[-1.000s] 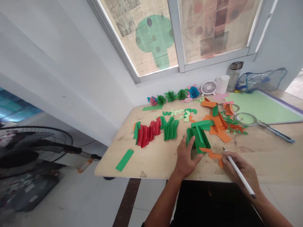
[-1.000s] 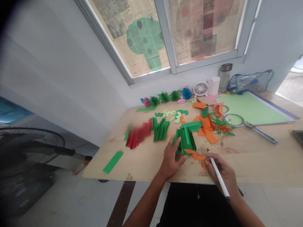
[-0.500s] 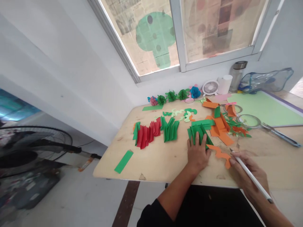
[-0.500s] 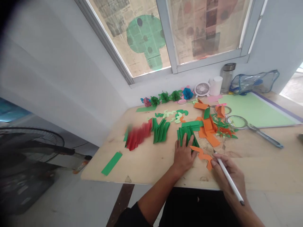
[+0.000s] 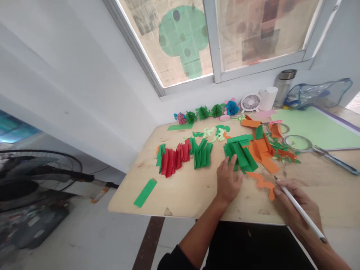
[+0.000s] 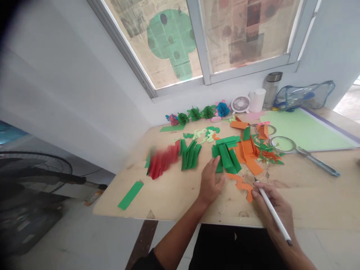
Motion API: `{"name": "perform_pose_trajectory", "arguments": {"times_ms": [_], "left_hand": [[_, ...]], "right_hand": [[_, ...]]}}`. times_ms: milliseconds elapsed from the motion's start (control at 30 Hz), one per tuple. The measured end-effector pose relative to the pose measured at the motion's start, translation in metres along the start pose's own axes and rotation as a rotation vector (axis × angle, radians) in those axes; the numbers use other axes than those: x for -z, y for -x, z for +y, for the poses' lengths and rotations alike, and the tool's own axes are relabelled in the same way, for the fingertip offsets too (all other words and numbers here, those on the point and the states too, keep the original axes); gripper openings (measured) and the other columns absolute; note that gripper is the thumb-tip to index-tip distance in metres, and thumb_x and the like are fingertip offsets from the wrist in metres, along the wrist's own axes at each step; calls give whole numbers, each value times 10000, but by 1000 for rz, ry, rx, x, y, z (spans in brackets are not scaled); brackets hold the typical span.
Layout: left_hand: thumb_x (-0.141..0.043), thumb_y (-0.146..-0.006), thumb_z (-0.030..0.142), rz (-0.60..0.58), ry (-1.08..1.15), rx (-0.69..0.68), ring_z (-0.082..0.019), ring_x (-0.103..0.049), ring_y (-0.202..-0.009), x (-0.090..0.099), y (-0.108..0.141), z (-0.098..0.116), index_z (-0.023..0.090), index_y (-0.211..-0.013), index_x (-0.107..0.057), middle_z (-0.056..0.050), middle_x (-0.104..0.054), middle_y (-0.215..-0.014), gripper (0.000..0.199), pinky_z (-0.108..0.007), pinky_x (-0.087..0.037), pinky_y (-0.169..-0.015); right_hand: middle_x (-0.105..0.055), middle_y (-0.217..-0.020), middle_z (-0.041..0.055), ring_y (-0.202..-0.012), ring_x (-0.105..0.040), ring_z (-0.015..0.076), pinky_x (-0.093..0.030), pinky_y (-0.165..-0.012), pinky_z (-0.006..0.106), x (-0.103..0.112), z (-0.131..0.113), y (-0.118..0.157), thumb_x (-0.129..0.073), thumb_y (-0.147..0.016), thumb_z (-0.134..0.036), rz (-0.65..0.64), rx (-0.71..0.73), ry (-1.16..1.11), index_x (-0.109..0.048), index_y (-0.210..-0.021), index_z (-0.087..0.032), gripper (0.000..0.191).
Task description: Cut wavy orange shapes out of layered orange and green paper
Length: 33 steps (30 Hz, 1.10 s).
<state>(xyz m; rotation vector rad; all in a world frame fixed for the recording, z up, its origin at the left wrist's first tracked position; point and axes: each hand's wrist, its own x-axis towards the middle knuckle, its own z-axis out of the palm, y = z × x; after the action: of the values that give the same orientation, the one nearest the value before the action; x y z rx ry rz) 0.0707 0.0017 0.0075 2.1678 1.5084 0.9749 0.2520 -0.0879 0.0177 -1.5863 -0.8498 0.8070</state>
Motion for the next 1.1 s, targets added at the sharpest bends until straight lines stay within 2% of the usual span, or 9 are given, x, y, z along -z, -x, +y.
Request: {"name": "perform_pose_trajectory", "arguments": {"times_ms": [100, 200, 300, 433, 500, 700, 967, 1100], "left_hand": [[-548, -846, 172, 117, 131, 136, -216, -553, -1187, 12, 7, -8, 196, -1388, -426, -108, -605, -1253, 556, -393, -430, -1034], [-555, -846, 187, 73, 150, 286, -182, -647, -932, 16, -2, -12, 169, -1246, -531, -62, -690, -974, 401, -317, -502, -873], [-544, -867, 227, 24, 131, 321, -151, -651, -747, 15, -17, -13, 183, -1056, -608, -14, -681, -796, 204, -261, -498, -733], [-586, -840, 215, -43, 70, 350, -166, -637, -718, 18, -31, -13, 201, -898, -638, 4, -647, -690, 78, -259, -460, -693], [-628, -813, 215, -80, 44, 357, -180, -636, -733, 22, -31, -13, 207, -917, -639, 7, -639, -674, 105, -264, -450, -696], [-697, -747, 171, -119, 22, 373, -184, -640, -808, 25, -26, -10, 240, -1132, -586, 8, -677, -785, 407, -271, -454, -751], [-643, -740, 76, -43, 71, 415, -188, -640, -792, 11, -37, -5, 238, -1086, -588, 23, -657, -707, 385, -299, -463, -771], [-608, -737, 48, -22, 119, 417, -170, -641, -761, 12, -33, -4, 220, -1077, -585, 28, -649, -701, 382, -285, -466, -753]], "right_hand": [[-723, -842, 67, -725, -662, 207, -524, -581, 256, -2, -8, 2, -763, -618, -503, 26, 8, 41, -708, -900, -209, 412], [-725, -802, 64, -682, -663, 197, -537, -567, 254, -4, -14, 4, -760, -594, -514, 15, 16, 78, -712, -873, -207, 417], [-724, -768, 49, -649, -658, 177, -536, -551, 233, -5, -12, 5, -754, -602, -502, -4, 24, 83, -710, -861, -213, 391], [-726, -761, 35, -644, -662, 162, -528, -545, 206, -4, -4, 5, -756, -632, -480, -23, 41, 69, -705, -904, -218, 381], [-728, -770, 36, -659, -668, 159, -532, -568, 199, -4, 0, 5, -757, -651, -469, -39, 53, 71, -704, -929, -215, 380], [-725, -768, 46, -637, -663, 156, -539, -568, 205, -5, 3, 3, -761, -668, -466, -72, 86, 59, -698, -909, -195, 368], [-720, -760, 45, -646, -670, 179, -561, -586, 256, -4, 3, 5, -749, -694, -461, -53, 154, 83, -702, -909, -213, 332], [-717, -778, 40, -669, -673, 179, -565, -613, 263, -5, 3, 3, -742, -697, -472, -48, 141, 83, -700, -915, -213, 341]]}}
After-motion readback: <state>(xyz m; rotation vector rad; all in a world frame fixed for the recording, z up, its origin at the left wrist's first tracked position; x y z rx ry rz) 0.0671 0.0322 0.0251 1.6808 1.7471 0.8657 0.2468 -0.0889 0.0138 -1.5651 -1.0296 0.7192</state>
